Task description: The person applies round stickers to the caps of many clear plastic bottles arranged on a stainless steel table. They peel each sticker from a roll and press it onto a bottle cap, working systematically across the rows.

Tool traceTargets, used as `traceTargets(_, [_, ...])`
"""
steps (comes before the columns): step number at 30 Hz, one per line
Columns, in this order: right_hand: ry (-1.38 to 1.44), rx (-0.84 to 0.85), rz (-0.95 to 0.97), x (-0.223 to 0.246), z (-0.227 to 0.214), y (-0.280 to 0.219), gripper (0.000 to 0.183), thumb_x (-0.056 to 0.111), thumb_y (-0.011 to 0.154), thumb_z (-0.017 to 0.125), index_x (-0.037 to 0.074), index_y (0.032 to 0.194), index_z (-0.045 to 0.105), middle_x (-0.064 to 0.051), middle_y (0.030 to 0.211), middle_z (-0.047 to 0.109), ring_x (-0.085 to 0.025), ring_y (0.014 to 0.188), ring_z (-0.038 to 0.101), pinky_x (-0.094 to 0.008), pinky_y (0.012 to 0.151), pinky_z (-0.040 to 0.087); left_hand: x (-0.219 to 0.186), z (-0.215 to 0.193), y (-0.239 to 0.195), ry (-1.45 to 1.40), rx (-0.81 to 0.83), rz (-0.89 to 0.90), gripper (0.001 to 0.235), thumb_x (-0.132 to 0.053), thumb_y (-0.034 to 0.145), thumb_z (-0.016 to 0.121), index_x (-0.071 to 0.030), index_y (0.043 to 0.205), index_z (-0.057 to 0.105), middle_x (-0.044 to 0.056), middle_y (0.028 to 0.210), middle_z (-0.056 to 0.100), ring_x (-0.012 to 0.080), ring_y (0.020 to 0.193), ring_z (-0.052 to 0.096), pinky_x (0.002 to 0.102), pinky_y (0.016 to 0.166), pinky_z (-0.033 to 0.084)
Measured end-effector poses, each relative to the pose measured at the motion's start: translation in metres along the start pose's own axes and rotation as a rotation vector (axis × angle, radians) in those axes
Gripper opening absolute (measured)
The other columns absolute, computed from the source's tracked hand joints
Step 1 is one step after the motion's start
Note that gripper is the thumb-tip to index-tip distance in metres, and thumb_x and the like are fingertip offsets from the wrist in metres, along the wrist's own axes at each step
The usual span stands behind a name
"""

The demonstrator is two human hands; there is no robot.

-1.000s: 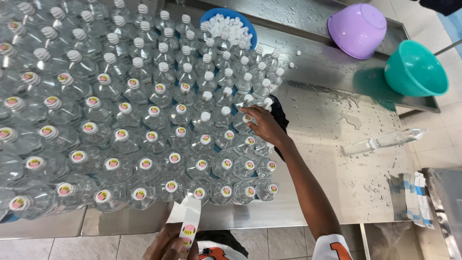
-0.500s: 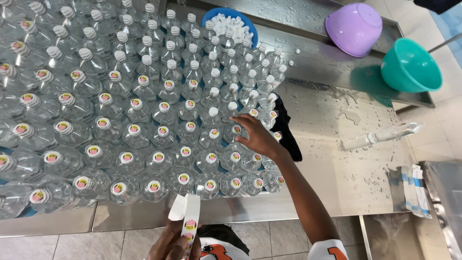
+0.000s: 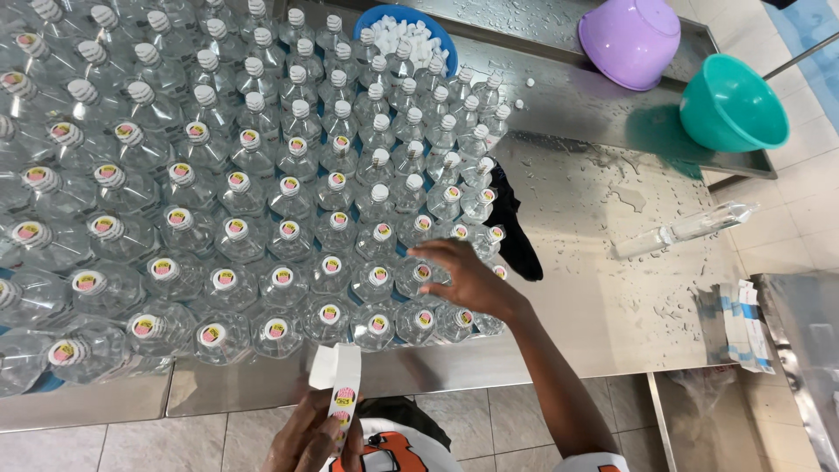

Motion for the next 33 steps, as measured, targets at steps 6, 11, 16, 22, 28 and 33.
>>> traceTargets(6, [-0.109, 0.042, -0.081, -0.031, 0.034, 0.011, 0.066, 0.013, 0.103, 0.073, 0.023, 0.164, 0.049, -0.007, 0.144, 0.062, -0.027, 0.138, 0.055, -0.048, 0.122, 0.032, -0.029, 0.026, -0.007, 0.162, 0.202, 0.093, 0.041, -0.029, 0.105, 0.057, 0.002, 0.124, 0.076, 0.018, 0.077, 0.073, 0.0251, 0.059, 0.063, 0.036, 0.067, 0.054])
traceTargets(11, [-0.017, -0.059, 0.032, 0.003, -0.012, -0.039, 0.056, 0.028, 0.103, 0.074, 0.022, 0.157, 0.058, -0.005, 0.156, 0.057, -0.027, 0.15, 0.046, -0.045, 0.123, 0.033, -0.023, 0.043, -0.013, 0.156, 0.193, 0.231, 0.039, -0.026, 0.105, 0.056, 0.002, 0.123, 0.076, 0.016, 0.073, 0.073, 0.0231, 0.058, 0.065, 0.034, 0.065, 0.053])
traceTargets(16, [-0.09, 0.094, 0.046, -0.005, 0.008, -0.089, 0.075, 0.04, 0.096, 0.082, 0.022, 0.162, 0.053, -0.009, 0.16, 0.05, -0.032, 0.151, 0.039, -0.053, 0.124, 0.031, -0.021, 0.062, -0.017, 0.195, 0.2, 0.278, 0.038, -0.025, 0.105, 0.055, -0.001, 0.126, 0.076, 0.014, 0.069, 0.072, 0.0217, 0.059, 0.068, 0.035, 0.066, 0.049])
traceTargets(22, [-0.147, 0.085, 0.001, -0.011, 0.034, -0.105, 0.062, 0.024, 0.107, 0.065, 0.018, 0.165, 0.045, -0.007, 0.157, 0.049, -0.028, 0.145, 0.042, -0.048, 0.122, 0.027, -0.022, 0.102, -0.008, 0.421, 0.063, 0.125, 0.036, -0.034, 0.106, 0.057, -0.01, 0.119, 0.08, 0.006, 0.092, 0.088, 0.0159, 0.067, 0.076, 0.031, 0.081, 0.066])
traceTargets(28, [0.117, -0.421, -0.165, 0.054, -0.01, -0.142, 0.03, 0.024, 0.107, 0.067, 0.012, 0.134, 0.072, -0.006, 0.136, 0.073, -0.027, 0.13, 0.067, -0.044, 0.108, 0.057, 0.01, 0.121, 0.004, 0.313, 0.08, 0.054, 0.032, -0.028, 0.103, 0.062, -0.006, 0.126, 0.068, 0.019, 0.1, 0.094, 0.0234, 0.071, 0.087, 0.031, 0.065, 0.063])
traceTargets(33, [0.232, -0.431, -0.312, 0.085, -0.006, -0.161, 0.03, 0.017, 0.103, 0.077, 0.01, 0.132, 0.072, -0.006, 0.134, 0.07, -0.027, 0.121, 0.069, -0.041, 0.106, 0.057, 0.023, 0.141, -0.001, 0.415, 0.04, 0.151, 0.032, -0.029, 0.103, 0.066, -0.008, 0.126, 0.073, 0.009, 0.087, 0.081, 0.0183, 0.068, 0.087, 0.029, 0.06, 0.063])
Point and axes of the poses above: each hand's wrist, its own y-axis towards the middle knuckle, its own z-axis out of the palm, x = y × z, the point moved 4 cm from there along y, towards the middle knuckle
